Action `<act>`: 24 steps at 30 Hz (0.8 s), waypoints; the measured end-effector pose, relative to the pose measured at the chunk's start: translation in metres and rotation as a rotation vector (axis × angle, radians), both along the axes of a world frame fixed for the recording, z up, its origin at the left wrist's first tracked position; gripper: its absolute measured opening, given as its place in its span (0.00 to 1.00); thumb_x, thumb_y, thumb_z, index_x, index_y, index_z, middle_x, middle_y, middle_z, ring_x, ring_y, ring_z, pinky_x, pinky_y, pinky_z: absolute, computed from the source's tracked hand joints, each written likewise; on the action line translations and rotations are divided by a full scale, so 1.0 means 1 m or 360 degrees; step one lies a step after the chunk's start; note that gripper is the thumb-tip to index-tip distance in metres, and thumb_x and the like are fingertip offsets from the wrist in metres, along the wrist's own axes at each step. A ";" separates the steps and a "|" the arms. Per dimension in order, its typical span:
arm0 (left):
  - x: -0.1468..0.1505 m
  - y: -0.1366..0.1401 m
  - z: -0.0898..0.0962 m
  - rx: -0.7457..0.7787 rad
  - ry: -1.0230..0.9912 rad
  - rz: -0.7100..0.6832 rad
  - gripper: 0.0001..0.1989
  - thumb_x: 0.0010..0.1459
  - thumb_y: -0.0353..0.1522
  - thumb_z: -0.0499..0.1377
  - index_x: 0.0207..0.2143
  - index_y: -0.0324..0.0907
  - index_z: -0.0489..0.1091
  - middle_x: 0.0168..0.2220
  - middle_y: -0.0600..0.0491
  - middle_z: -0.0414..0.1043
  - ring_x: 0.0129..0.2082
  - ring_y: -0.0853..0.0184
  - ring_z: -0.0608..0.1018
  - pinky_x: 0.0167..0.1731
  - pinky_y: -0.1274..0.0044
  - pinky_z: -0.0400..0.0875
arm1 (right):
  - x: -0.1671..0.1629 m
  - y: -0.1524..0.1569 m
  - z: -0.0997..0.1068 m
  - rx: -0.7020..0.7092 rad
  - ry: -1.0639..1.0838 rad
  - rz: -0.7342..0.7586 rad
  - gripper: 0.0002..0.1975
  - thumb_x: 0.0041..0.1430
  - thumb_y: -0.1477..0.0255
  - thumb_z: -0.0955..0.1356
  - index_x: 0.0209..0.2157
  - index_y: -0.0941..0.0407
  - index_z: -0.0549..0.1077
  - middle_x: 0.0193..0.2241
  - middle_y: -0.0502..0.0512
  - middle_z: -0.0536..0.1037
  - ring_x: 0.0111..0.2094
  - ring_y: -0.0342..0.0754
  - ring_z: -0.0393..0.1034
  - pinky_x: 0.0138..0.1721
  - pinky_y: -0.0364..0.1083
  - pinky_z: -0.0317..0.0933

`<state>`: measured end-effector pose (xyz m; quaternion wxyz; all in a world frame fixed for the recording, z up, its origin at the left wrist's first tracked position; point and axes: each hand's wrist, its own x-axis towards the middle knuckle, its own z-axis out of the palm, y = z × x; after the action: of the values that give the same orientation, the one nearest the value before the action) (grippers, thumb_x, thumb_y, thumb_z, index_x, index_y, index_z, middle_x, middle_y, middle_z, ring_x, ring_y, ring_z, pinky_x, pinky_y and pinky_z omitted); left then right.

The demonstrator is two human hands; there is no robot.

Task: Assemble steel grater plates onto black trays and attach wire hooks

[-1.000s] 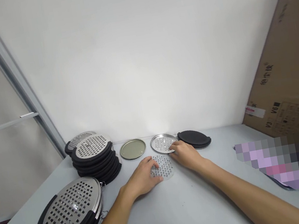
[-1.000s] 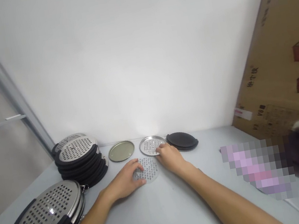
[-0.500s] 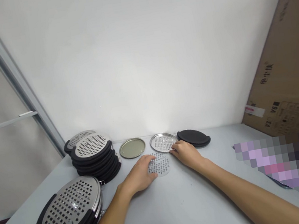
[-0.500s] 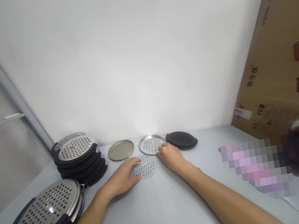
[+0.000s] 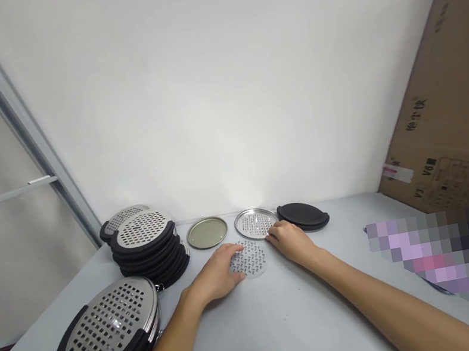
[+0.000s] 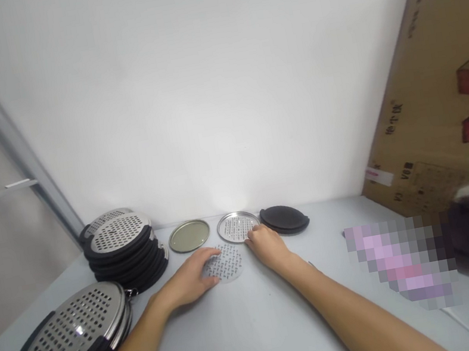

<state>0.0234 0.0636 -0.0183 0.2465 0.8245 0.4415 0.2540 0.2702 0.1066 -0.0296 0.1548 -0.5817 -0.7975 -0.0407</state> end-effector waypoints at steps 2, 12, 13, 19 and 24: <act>0.000 0.000 0.000 0.0009 0.0006 -0.0010 0.25 0.51 0.34 0.62 0.53 0.50 0.67 0.55 0.50 0.65 0.56 0.59 0.68 0.58 0.68 0.60 | 0.000 -0.001 0.001 0.0002 0.0011 0.0007 0.14 0.64 0.69 0.63 0.31 0.59 0.77 0.34 0.62 0.77 0.38 0.52 0.71 0.37 0.44 0.59; 0.002 -0.002 0.003 -0.0068 0.0104 -0.0006 0.23 0.54 0.35 0.60 0.53 0.48 0.66 0.56 0.50 0.62 0.55 0.61 0.67 0.58 0.70 0.58 | 0.057 0.003 0.024 0.0028 0.0084 -0.0368 0.14 0.62 0.73 0.61 0.44 0.58 0.74 0.43 0.63 0.76 0.45 0.56 0.70 0.40 0.46 0.58; 0.002 -0.002 0.003 -0.0059 0.0104 -0.0008 0.22 0.54 0.34 0.60 0.53 0.48 0.66 0.56 0.50 0.62 0.55 0.61 0.67 0.57 0.71 0.58 | 0.062 0.004 0.022 0.0005 0.0073 -0.0396 0.14 0.60 0.73 0.62 0.44 0.59 0.74 0.43 0.63 0.76 0.45 0.57 0.70 0.39 0.47 0.58; 0.003 -0.001 0.003 -0.0010 0.0116 -0.0022 0.21 0.55 0.35 0.59 0.52 0.47 0.67 0.55 0.49 0.64 0.54 0.61 0.68 0.56 0.71 0.59 | 0.058 0.006 0.011 -0.0111 -0.0024 -0.0367 0.15 0.56 0.78 0.63 0.44 0.58 0.74 0.42 0.62 0.77 0.44 0.56 0.71 0.37 0.46 0.57; 0.003 -0.001 0.000 -0.0002 0.0111 -0.0023 0.21 0.55 0.35 0.59 0.52 0.47 0.67 0.55 0.49 0.63 0.54 0.61 0.68 0.56 0.71 0.60 | 0.054 0.000 0.016 -0.0194 -0.0091 -0.0391 0.18 0.53 0.82 0.62 0.43 0.57 0.75 0.40 0.63 0.79 0.40 0.56 0.73 0.32 0.45 0.55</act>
<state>0.0267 0.0622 -0.0179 0.2333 0.8359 0.4440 0.2228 0.3238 0.1061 -0.0140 0.0900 -0.6820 -0.7253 -0.0273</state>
